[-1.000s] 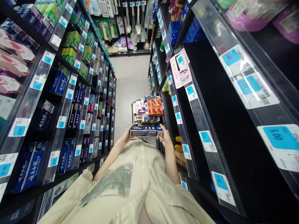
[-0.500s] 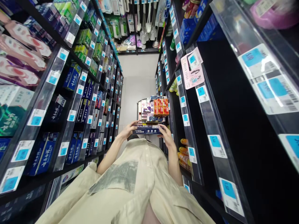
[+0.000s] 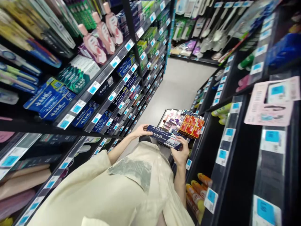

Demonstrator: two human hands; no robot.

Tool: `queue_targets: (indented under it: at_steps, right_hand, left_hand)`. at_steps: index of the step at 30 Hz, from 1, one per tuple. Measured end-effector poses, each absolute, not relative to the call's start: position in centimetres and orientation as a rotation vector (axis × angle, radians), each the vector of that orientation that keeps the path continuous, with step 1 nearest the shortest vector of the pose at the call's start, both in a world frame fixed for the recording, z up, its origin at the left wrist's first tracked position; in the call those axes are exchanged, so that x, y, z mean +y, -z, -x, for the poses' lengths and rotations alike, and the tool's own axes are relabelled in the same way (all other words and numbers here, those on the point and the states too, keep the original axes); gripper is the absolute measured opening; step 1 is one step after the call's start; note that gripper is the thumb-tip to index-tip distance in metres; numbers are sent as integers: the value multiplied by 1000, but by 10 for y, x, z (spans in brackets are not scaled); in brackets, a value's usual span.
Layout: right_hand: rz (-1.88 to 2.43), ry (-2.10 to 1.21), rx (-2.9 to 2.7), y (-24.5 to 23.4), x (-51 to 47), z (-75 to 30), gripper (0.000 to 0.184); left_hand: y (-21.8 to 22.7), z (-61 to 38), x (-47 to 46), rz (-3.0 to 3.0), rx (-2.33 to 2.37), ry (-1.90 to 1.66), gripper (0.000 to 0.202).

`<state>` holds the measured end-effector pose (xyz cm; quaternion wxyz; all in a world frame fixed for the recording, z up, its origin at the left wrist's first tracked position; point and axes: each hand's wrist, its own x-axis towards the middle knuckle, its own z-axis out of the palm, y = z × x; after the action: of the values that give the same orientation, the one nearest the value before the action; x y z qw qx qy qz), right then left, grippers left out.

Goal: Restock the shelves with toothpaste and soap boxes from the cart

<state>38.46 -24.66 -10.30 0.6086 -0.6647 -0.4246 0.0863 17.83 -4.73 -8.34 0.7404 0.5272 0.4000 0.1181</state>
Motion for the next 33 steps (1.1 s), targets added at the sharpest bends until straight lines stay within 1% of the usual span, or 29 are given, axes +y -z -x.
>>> queue_targets:
  at_steps: [3, 6, 9, 12, 13, 14, 17, 19, 26, 29, 33]
  right_hand:
    - [1534, -208, -1068, 95, -239, -378, 33]
    - [1533, -225, -1137, 94, -229, -371, 38]
    - [1540, -270, -1128, 98, -220, -367, 51]
    - [1554, -396, -1011, 104, -215, -367, 64]
    - [1556, -433, -962, 106, -216, -368, 64]
    - [1557, -461, -915, 108, -217, -369, 60]
    - [1588, -531, -805, 116, -225, -373, 40]
    - [1632, -591, -772, 125, -232, -376, 33]
    - [1672, -789, -625, 161, -261, -374, 39]
    - [1681, -834, -583, 168, -270, -371, 43]
    - [1678, -861, -536, 174, -275, -370, 47]
  left_hand:
    - [76, -159, -42, -1294, 854, -217, 69]
    - [72, -149, -39, -1394, 876, -289, 71]
    - [72, -142, -39, -1450, 919, -358, 64]
    - [74, -129, -33, -1521, 1012, -450, 58]
    - [74, -121, -28, -1546, 1057, -492, 57]
    - [75, -113, -22, -1566, 1107, -541, 56]
    - [76, -81, 8, -1601, 1268, -731, 56]
    - [72, -58, 34, -1614, 1385, -874, 57]
    - [38, -5, 128, -1725, 1810, -1278, 60]
    - [26, 2, 159, -1757, 1957, -1280, 62]
    - [20, 2, 187, -1784, 2130, -1137, 61]
